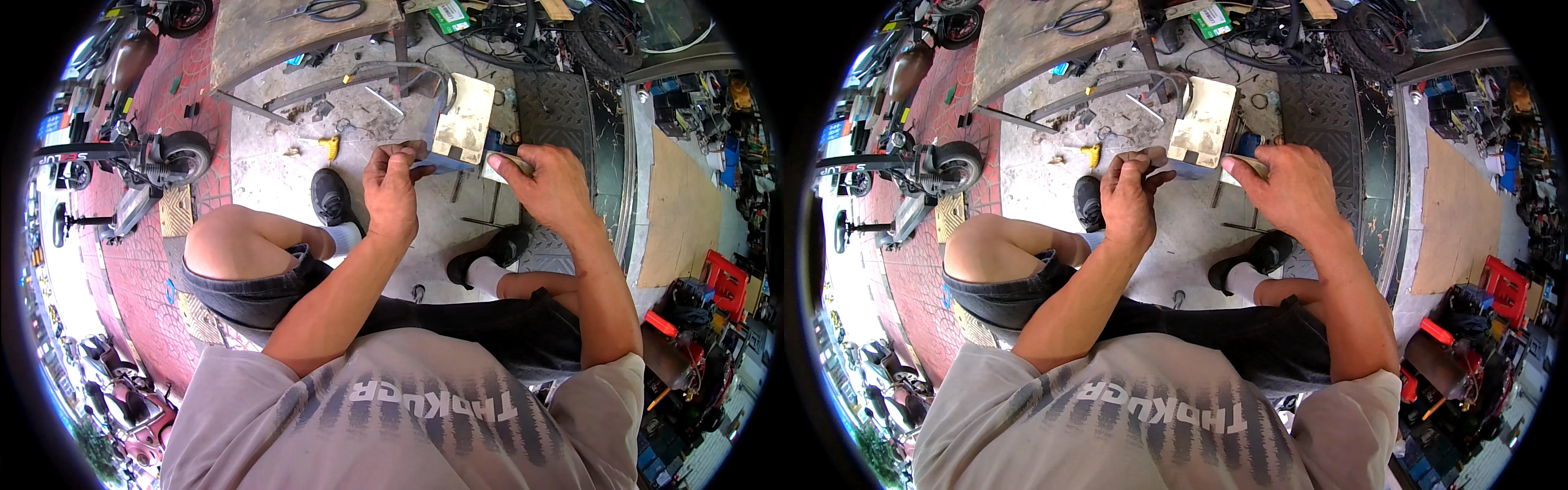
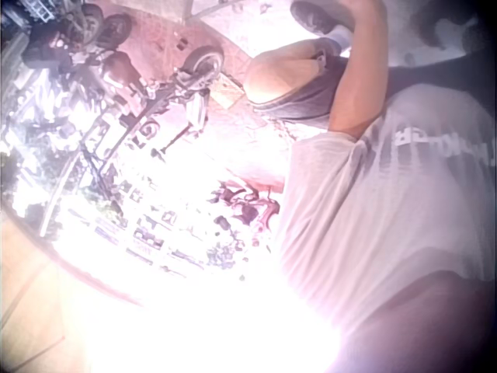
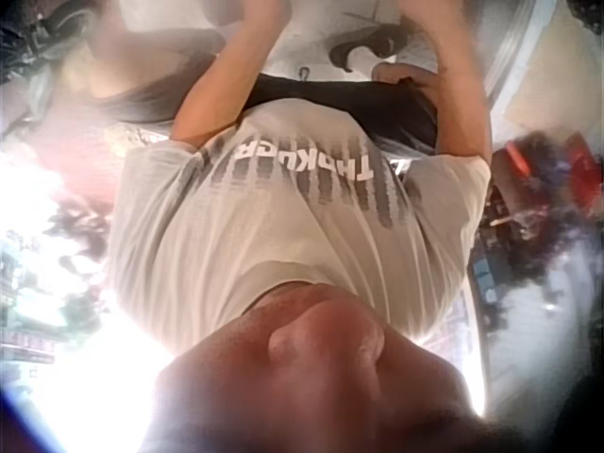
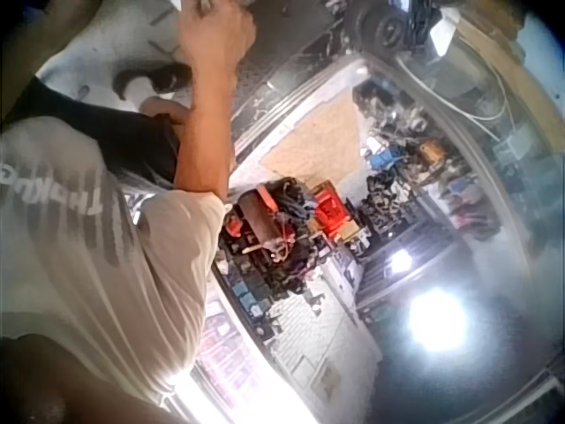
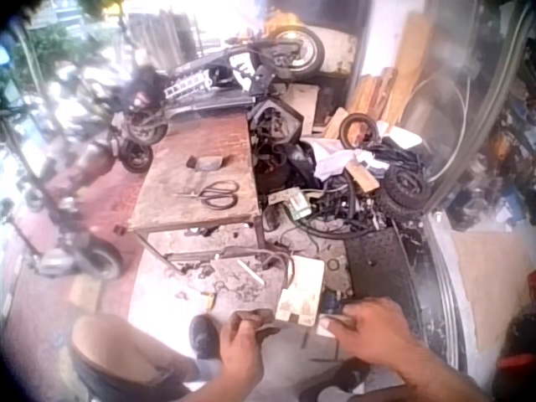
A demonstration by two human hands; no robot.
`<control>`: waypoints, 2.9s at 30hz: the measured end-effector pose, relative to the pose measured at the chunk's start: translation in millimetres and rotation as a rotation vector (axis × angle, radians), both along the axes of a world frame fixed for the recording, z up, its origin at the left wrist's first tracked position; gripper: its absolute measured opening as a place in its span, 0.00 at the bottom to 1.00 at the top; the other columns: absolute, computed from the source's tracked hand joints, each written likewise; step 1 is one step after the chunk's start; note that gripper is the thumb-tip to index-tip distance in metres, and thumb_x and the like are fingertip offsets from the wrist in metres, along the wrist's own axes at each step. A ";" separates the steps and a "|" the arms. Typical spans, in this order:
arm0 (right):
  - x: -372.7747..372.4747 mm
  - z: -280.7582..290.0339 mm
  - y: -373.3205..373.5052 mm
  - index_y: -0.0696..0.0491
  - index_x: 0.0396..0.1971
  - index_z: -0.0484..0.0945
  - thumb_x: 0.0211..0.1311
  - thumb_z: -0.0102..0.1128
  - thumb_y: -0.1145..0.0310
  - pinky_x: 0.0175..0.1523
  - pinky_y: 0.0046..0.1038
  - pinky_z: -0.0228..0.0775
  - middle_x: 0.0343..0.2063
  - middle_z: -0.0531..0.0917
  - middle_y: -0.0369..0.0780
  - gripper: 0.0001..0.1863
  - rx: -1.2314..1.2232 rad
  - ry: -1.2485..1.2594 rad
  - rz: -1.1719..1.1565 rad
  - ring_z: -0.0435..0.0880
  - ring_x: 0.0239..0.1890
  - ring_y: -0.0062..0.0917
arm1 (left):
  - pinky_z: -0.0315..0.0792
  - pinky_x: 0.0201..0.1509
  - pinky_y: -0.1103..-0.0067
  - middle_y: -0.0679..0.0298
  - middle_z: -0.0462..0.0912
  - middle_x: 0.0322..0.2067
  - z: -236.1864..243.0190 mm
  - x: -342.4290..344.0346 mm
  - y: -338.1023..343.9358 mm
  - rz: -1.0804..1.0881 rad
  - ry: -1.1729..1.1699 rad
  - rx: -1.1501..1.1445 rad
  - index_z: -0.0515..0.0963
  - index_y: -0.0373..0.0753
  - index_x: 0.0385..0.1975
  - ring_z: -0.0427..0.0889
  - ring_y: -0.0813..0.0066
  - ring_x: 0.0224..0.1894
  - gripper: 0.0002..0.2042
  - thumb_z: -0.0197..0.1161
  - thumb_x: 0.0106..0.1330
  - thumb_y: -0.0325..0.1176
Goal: The person cuts a notch into a white plastic rectangular housing with scissors, then wraps blue electrical tape around the housing to secure it.
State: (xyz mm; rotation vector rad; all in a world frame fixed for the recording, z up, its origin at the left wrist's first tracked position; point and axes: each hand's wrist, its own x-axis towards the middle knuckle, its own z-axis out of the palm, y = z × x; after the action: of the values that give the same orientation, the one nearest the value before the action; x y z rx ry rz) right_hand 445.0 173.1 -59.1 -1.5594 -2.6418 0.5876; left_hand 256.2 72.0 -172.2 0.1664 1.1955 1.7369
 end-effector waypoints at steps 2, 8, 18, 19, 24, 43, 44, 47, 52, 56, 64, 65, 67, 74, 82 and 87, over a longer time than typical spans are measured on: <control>0.0 -0.3 -0.5 0.58 0.27 0.87 0.69 0.65 0.40 0.41 0.50 0.76 0.21 0.83 0.52 0.31 0.003 -0.005 0.002 0.86 0.32 0.53 | 0.83 0.52 0.66 0.55 0.86 0.46 1.0 -0.1 -0.2 -0.001 0.001 0.003 0.77 0.36 0.39 0.84 0.66 0.49 0.06 0.56 0.74 0.30; 0.4 -4.3 0.3 0.59 0.26 0.86 0.68 0.65 0.39 0.41 0.51 0.76 0.21 0.83 0.53 0.32 -0.009 -0.012 -0.004 0.86 0.32 0.54 | 0.84 0.52 0.65 0.55 0.86 0.46 -1.4 -0.2 -0.6 0.003 -0.009 0.019 0.77 0.36 0.39 0.84 0.66 0.49 0.06 0.57 0.74 0.31; -1.1 -4.3 1.1 0.60 0.25 0.85 0.68 0.65 0.39 0.42 0.50 0.76 0.21 0.83 0.54 0.33 -0.018 0.002 -0.005 0.86 0.32 0.54 | 0.84 0.54 0.65 0.55 0.86 0.46 -3.0 -0.5 -0.5 0.007 -0.025 0.019 0.77 0.36 0.39 0.84 0.66 0.49 0.05 0.57 0.73 0.30; -1.4 -4.0 0.9 0.60 0.24 0.85 0.68 0.65 0.39 0.43 0.50 0.76 0.22 0.83 0.54 0.33 -0.025 0.001 -0.008 0.86 0.32 0.54 | 0.84 0.54 0.65 0.55 0.85 0.46 -3.6 -0.7 -0.7 0.007 -0.026 0.021 0.77 0.36 0.39 0.84 0.66 0.49 0.05 0.57 0.73 0.30; -0.7 -5.3 -0.3 0.60 0.24 0.85 0.68 0.65 0.39 0.41 0.50 0.76 0.21 0.83 0.53 0.33 0.001 0.016 0.002 0.86 0.31 0.54 | 0.84 0.55 0.65 0.54 0.85 0.46 -5.3 -1.3 -1.7 0.008 -0.029 0.024 0.77 0.35 0.39 0.84 0.65 0.49 0.05 0.57 0.73 0.30; 1.5 -7.0 -1.2 0.58 0.23 0.85 0.68 0.65 0.39 0.40 0.50 0.76 0.19 0.83 0.52 0.32 0.043 0.022 0.028 0.85 0.29 0.53 | 0.84 0.60 0.61 0.51 0.85 0.48 -3.7 -4.4 -1.8 -0.020 -0.031 0.022 0.76 0.33 0.41 0.85 0.63 0.50 0.06 0.57 0.75 0.30; 1.7 -7.8 -1.3 0.58 0.24 0.85 0.68 0.65 0.39 0.40 0.50 0.76 0.19 0.83 0.52 0.32 0.042 0.023 0.025 0.85 0.29 0.53 | 0.84 0.60 0.61 0.51 0.85 0.48 -3.9 -4.3 -1.6 -0.019 -0.034 0.020 0.76 0.33 0.41 0.85 0.63 0.50 0.06 0.57 0.75 0.29; 1.8 -8.4 -1.6 0.58 0.24 0.86 0.68 0.65 0.39 0.40 0.49 0.77 0.19 0.83 0.52 0.32 0.045 0.025 0.022 0.85 0.29 0.54 | 0.84 0.60 0.61 0.52 0.85 0.48 -6.2 -4.5 -1.5 -0.020 -0.043 0.027 0.76 0.33 0.42 0.85 0.63 0.50 0.05 0.57 0.75 0.29; -0.3 -6.8 -2.1 0.58 0.25 0.86 0.68 0.65 0.40 0.40 0.49 0.77 0.20 0.83 0.52 0.31 0.033 0.012 0.021 0.85 0.29 0.54 | 0.85 0.57 0.65 0.53 0.85 0.46 -6.2 -2.8 -1.1 -0.002 -0.047 0.020 0.77 0.33 0.39 0.84 0.65 0.48 0.06 0.56 0.74 0.29; -1.0 -8.6 -1.9 0.58 0.24 0.86 0.68 0.65 0.39 0.41 0.50 0.76 0.20 0.83 0.53 0.32 -0.006 0.004 0.001 0.86 0.31 0.54 | 0.85 0.58 0.64 0.53 0.85 0.47 -13.0 -4.3 -0.1 -0.006 -0.043 -0.002 0.76 0.32 0.42 0.85 0.64 0.48 0.05 0.57 0.74 0.27; -0.6 -15.2 1.4 0.59 0.22 0.84 0.67 0.65 0.38 0.42 0.51 0.76 0.21 0.83 0.54 0.34 -0.060 -0.037 -0.021 0.86 0.33 0.55 | 0.85 0.57 0.64 0.54 0.84 0.46 -11.1 -4.7 0.4 0.000 -0.043 -0.030 0.76 0.32 0.41 0.85 0.64 0.47 0.05 0.58 0.73 0.28; -0.5 -16.2 2.0 0.59 0.23 0.84 0.67 0.65 0.38 0.42 0.51 0.76 0.22 0.84 0.53 0.33 -0.061 -0.034 -0.019 0.86 0.33 0.55 | 0.85 0.56 0.64 0.54 0.84 0.45 -11.6 -5.1 0.6 -0.002 -0.042 -0.032 0.76 0.33 0.41 0.85 0.64 0.47 0.05 0.58 0.73 0.28; -0.4 -19.0 3.2 0.59 0.23 0.84 0.68 0.65 0.39 0.42 0.51 0.76 0.23 0.84 0.53 0.33 -0.062 -0.027 -0.015 0.86 0.33 0.54 | 0.86 0.56 0.63 0.55 0.84 0.44 -12.8 -6.0 0.0 -0.001 -0.042 -0.037 0.76 0.33 0.40 0.85 0.64 0.47 0.05 0.58 0.73 0.28; -6.2 -16.4 6.4 0.56 0.27 0.87 0.68 0.65 0.43 0.43 0.47 0.77 0.25 0.87 0.49 0.27 -0.173 0.028 -0.086 0.87 0.36 0.51 | 0.86 0.50 0.66 0.56 0.83 0.42 -7.8 -13.6 1.7 0.029 -0.043 -0.102 0.76 0.34 0.40 0.84 0.64 0.43 0.07 0.58 0.72 0.31; -14.5 -14.0 13.9 0.55 0.29 0.89 0.65 0.66 0.38 0.44 0.46 0.78 0.26 0.87 0.49 0.30 -0.232 0.004 -0.082 0.88 0.36 0.49 | 0.83 0.50 0.66 0.59 0.84 0.37 0.3 -30.9 11.6 -0.185 0.053 -0.140 0.79 0.36 0.38 0.86 0.66 0.43 0.19 0.58 0.76 0.49; -15.7 -14.5 15.4 0.57 0.27 0.87 0.64 0.66 0.35 0.43 0.46 0.77 0.25 0.87 0.49 0.33 -0.265 -0.024 -0.099 0.88 0.35 0.48 | 0.73 0.35 0.79 0.65 0.80 0.28 22.5 -30.9 17.8 -0.264 0.374 -0.176 0.78 0.35 0.32 0.76 0.79 0.29 0.17 0.73 0.69 0.44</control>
State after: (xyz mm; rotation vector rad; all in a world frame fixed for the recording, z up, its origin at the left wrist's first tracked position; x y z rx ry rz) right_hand 429.3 188.5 -73.6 -1.7604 -2.5706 0.9509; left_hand 225.3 89.8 -149.7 0.5376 1.5141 1.3979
